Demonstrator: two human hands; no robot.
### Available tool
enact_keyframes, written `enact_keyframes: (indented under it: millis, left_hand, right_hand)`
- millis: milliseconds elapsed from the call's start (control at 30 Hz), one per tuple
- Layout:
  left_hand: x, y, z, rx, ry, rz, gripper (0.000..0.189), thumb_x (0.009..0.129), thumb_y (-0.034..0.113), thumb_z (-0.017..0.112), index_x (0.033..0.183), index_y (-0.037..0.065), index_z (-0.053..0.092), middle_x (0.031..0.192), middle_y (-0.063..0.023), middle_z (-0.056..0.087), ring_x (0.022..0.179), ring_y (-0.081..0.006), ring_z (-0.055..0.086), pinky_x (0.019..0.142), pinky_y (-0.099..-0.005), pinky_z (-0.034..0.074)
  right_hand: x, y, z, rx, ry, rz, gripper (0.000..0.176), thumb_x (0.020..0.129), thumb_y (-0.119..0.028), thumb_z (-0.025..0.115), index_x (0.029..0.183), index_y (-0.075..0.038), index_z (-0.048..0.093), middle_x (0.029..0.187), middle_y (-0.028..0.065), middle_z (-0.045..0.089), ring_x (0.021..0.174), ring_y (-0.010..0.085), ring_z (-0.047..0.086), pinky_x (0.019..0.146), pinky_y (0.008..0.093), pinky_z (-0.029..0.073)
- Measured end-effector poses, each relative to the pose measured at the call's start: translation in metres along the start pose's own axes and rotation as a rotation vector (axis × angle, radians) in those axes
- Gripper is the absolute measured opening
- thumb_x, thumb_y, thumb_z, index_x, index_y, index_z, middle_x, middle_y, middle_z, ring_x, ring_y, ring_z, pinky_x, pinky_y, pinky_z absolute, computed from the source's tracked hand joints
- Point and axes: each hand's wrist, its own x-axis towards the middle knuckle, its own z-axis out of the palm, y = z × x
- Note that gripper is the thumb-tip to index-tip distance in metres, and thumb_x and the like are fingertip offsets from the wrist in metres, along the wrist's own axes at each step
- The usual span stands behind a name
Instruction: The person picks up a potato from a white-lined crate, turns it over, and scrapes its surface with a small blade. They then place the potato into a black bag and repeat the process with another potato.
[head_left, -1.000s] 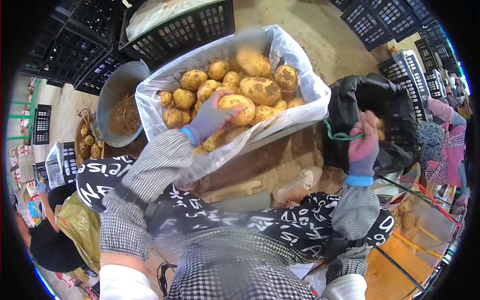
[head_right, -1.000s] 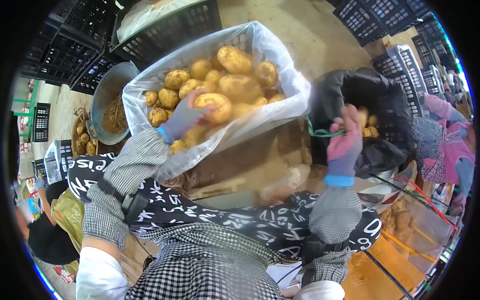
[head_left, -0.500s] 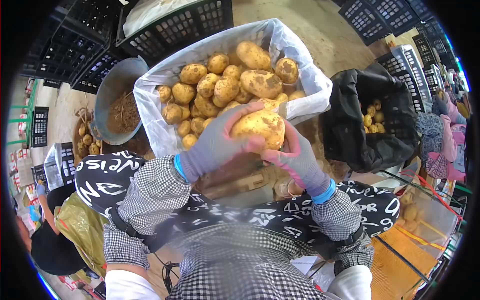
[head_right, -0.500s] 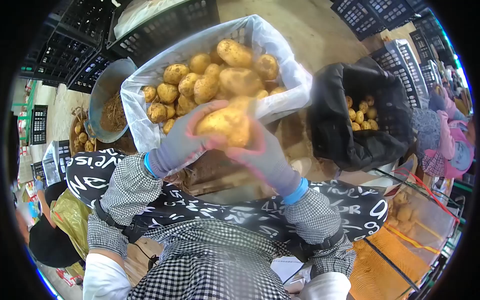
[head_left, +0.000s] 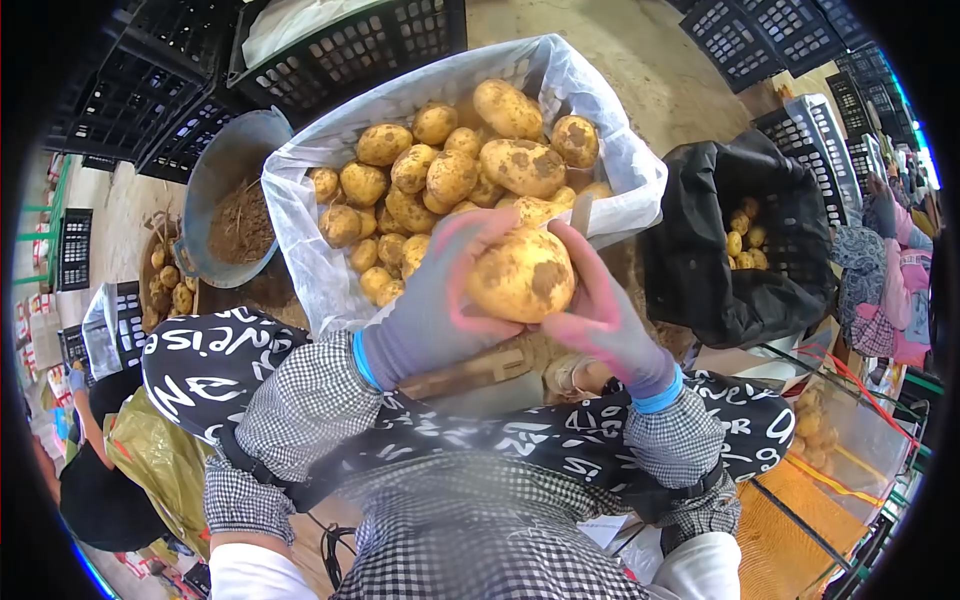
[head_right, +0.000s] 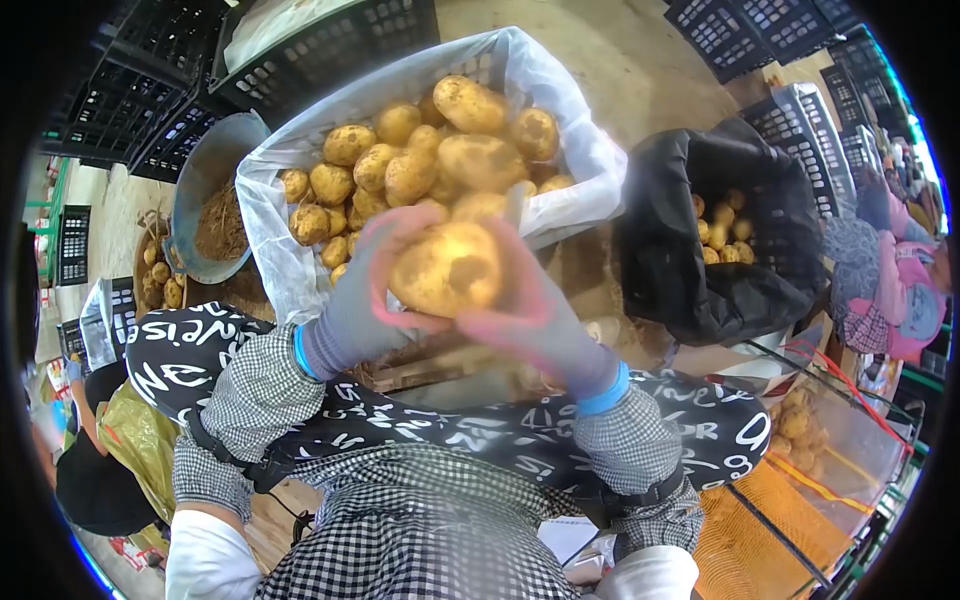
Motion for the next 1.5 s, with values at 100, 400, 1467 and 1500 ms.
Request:
enact_keyframes:
  millis: [100,400,1467,1500]
  left_hand:
    - [-0.007,0.001,0.010,0.028,-0.033,-0.015,0.100,0.066,0.018,0.087,0.150,0.006,0.034,0.149,-0.0202,0.036,0.140,-0.0365,0.034,0.117,-0.0436,0.030]
    - [-0.009,0.005,0.017,-0.266,-0.178,-0.276,0.101,0.074,0.032,0.086,0.152,0.004,0.029,0.144,-0.0201,0.045,0.134,-0.0310,0.045,0.112,-0.0404,0.038]
    - [-0.006,-0.013,0.017,-1.154,-0.073,-0.501,0.070,0.100,0.055,0.047,0.148,0.005,0.035,0.144,-0.0134,0.049,0.126,-0.0246,0.055,0.100,-0.0396,0.053]
    - [-0.005,-0.013,0.017,-1.093,-0.021,-0.464,0.068,0.099,0.048,0.053,0.148,0.004,0.035,0.140,-0.0124,0.051,0.126,-0.0230,0.054,0.102,-0.0376,0.049]
  right_hand:
    - [0.004,0.022,-0.002,-0.139,0.102,-0.072,0.061,0.090,-0.009,0.067,0.144,0.000,0.040,0.137,0.0118,0.049,0.125,0.0206,0.050,0.104,0.0348,0.042]
    - [0.007,0.048,-0.036,-0.804,0.125,-0.482,0.045,0.094,-0.016,0.063,0.134,0.000,0.050,0.129,0.0131,0.054,0.114,0.0183,0.055,0.096,0.0326,0.047]
    - [-0.001,0.027,-0.028,-0.246,0.181,0.092,0.053,0.093,-0.015,0.068,0.140,-0.001,0.050,0.127,0.0093,0.060,0.111,0.0172,0.058,0.097,0.0290,0.047]
    - [-0.003,0.025,-0.027,-0.189,0.125,0.127,0.058,0.090,-0.015,0.071,0.142,-0.001,0.048,0.131,0.0099,0.058,0.116,0.0183,0.055,0.100,0.0300,0.045]
